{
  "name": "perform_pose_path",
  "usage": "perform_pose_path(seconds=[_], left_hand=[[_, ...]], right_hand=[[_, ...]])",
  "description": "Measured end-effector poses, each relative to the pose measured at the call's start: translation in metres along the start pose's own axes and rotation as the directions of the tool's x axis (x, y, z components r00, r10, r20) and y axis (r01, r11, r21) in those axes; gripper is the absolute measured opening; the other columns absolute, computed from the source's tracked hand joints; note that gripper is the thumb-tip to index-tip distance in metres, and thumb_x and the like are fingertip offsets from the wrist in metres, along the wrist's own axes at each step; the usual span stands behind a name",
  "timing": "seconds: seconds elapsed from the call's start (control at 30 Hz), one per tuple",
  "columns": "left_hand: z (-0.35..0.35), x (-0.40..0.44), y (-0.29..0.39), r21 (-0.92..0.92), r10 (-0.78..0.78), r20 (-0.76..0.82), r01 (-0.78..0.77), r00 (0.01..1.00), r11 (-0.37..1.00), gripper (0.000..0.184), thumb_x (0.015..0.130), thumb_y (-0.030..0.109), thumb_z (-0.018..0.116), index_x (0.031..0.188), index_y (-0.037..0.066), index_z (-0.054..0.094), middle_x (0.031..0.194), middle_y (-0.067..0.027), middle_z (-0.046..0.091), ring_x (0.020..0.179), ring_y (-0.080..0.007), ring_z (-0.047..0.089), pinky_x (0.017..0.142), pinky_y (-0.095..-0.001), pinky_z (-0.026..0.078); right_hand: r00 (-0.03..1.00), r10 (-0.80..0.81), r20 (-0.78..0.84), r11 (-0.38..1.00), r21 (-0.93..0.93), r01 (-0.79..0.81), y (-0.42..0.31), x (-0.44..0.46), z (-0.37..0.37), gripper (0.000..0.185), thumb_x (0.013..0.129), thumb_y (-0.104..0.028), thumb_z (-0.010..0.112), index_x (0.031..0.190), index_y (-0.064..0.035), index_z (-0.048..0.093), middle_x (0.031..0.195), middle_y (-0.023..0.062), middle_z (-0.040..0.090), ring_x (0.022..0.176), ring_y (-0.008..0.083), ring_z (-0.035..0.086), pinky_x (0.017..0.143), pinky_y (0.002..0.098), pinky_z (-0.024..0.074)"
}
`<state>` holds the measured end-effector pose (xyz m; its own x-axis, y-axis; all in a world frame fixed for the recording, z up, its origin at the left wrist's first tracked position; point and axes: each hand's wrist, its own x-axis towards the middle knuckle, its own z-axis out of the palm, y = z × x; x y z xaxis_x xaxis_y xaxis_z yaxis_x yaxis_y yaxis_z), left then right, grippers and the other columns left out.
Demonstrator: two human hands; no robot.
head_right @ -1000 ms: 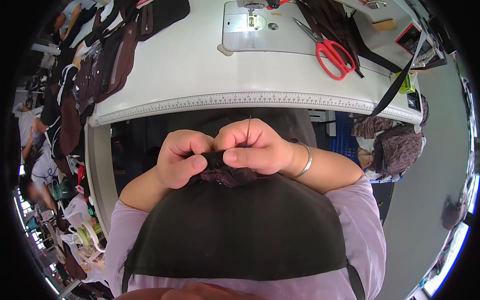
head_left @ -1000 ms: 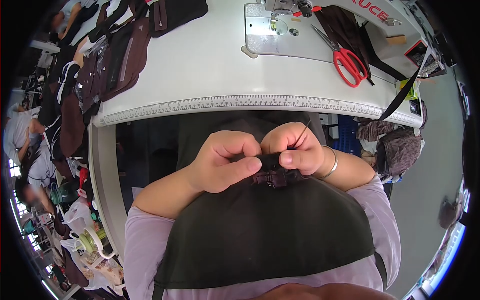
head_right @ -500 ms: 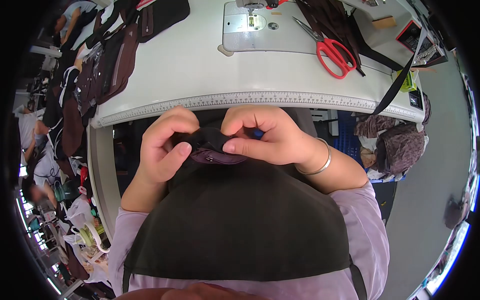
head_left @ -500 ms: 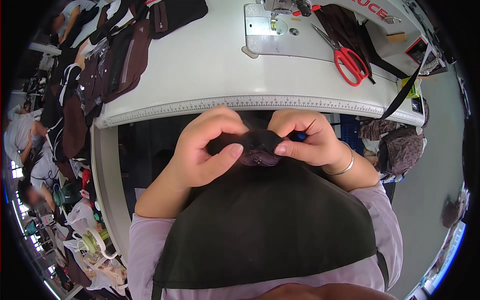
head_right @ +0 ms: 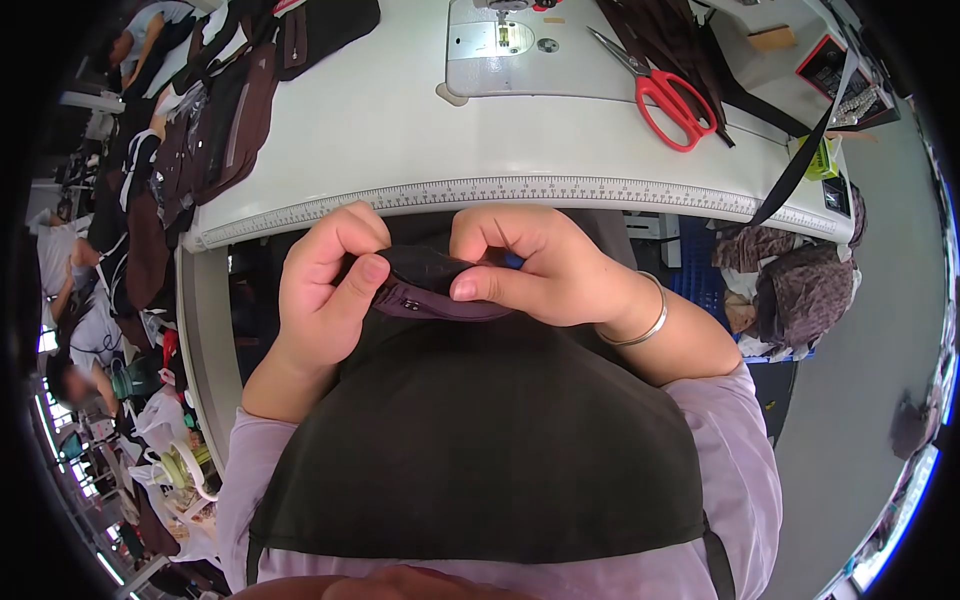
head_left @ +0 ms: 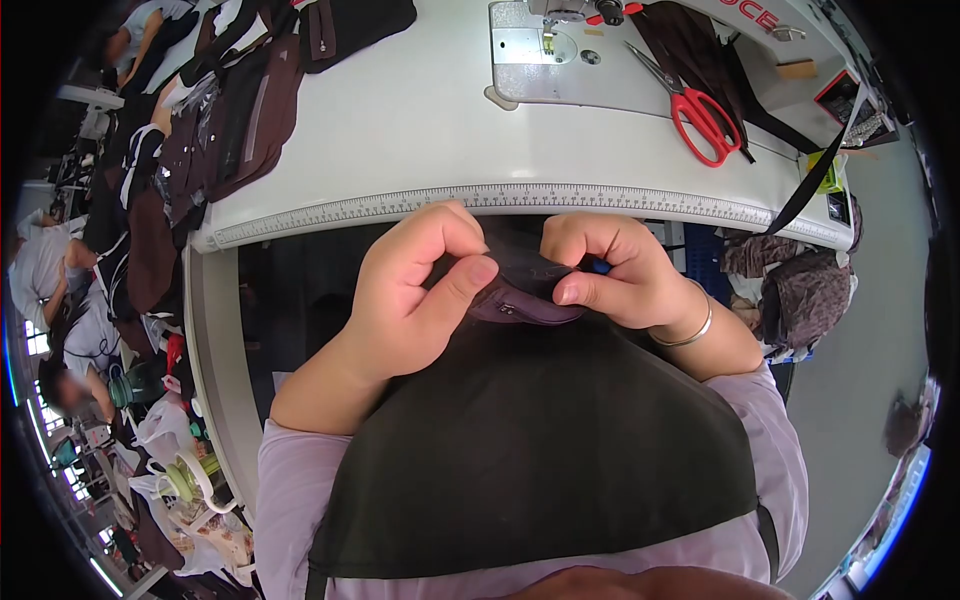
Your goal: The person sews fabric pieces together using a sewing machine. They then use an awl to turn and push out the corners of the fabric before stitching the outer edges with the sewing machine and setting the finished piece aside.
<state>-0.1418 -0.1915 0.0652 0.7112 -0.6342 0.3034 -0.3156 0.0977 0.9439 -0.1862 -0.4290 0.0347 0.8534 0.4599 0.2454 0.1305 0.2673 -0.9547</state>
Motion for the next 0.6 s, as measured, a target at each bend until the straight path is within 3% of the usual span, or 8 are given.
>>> perform_pose_path(seconds=[0.17, 0.37, 0.43, 0.53, 0.6], left_hand=[[-0.008, -0.003, -0.002, -0.068, -0.051, -0.003, 0.05, 0.999, 0.996, 0.016, 0.099, 0.007, 0.064, 0.088, 0.002, 0.054, 0.082, -0.0034, 0.053, 0.073, -0.0105, 0.046, 0.067, -0.0242, 0.039], [-0.014, 0.005, 0.002, -0.037, -0.105, 0.131, 0.11, 0.986, 0.993, 0.007, 0.093, 0.003, 0.067, 0.093, 0.001, 0.061, 0.091, -0.0037, 0.056, 0.077, -0.0108, 0.05, 0.069, -0.0249, 0.041], [-0.011, 0.01, 0.002, 0.033, -0.094, 0.194, 0.089, 0.977, 0.995, 0.005, 0.089, 0.002, 0.068, 0.093, 0.001, 0.064, 0.094, -0.0043, 0.057, 0.079, -0.0128, 0.053, 0.07, -0.0261, 0.042], [-0.003, 0.013, -0.005, 0.111, 0.01, 0.181, -0.031, 0.983, 0.993, 0.004, 0.089, 0.003, 0.068, 0.091, 0.001, 0.065, 0.092, -0.0052, 0.058, 0.08, -0.0146, 0.055, 0.071, -0.0271, 0.043], [-0.001, 0.011, -0.006, 0.121, -0.006, 0.143, -0.012, 0.99, 0.993, 0.005, 0.091, 0.003, 0.067, 0.088, 0.0, 0.064, 0.087, -0.0055, 0.058, 0.078, -0.0152, 0.054, 0.071, -0.0274, 0.043]], right_hand=[[0.999, -0.035, 0.027, 0.995, -0.087, 0.037, 0.0, -0.001, -0.005, 0.02, 0.09, -0.009, 0.076, 0.089, -0.0017, 0.058, 0.082, 0.0046, 0.057, 0.075, 0.0155, 0.048, 0.069, 0.0285, 0.04], [1.0, 0.03, 0.007, 0.994, -0.106, -0.029, -0.004, -0.002, -0.001, 0.013, 0.087, 0.0, 0.073, 0.089, 0.0, 0.061, 0.081, 0.0029, 0.057, 0.072, 0.0132, 0.048, 0.066, 0.0279, 0.0394], [0.985, 0.172, -0.002, 0.98, -0.104, -0.172, -0.01, -0.001, 0.0, 0.011, 0.087, 0.0, 0.073, 0.088, 0.0001, 0.062, 0.081, 0.0019, 0.056, 0.069, 0.0119, 0.047, 0.063, 0.0272, 0.0385], [0.992, 0.129, 0.0, 0.983, -0.134, -0.128, -0.009, 0.0, 0.003, 0.013, 0.087, -0.001, 0.074, 0.087, 0.0002, 0.061, 0.08, 0.0017, 0.054, 0.069, 0.0113, 0.046, 0.061, 0.0265, 0.0373], [0.992, 0.122, 0.023, 0.977, -0.181, -0.116, -0.008, -0.001, 0.0, 0.014, 0.087, -0.001, 0.074, 0.086, 0.0001, 0.06, 0.079, 0.0022, 0.053, 0.07, 0.012, 0.046, 0.062, 0.0272, 0.0374]])
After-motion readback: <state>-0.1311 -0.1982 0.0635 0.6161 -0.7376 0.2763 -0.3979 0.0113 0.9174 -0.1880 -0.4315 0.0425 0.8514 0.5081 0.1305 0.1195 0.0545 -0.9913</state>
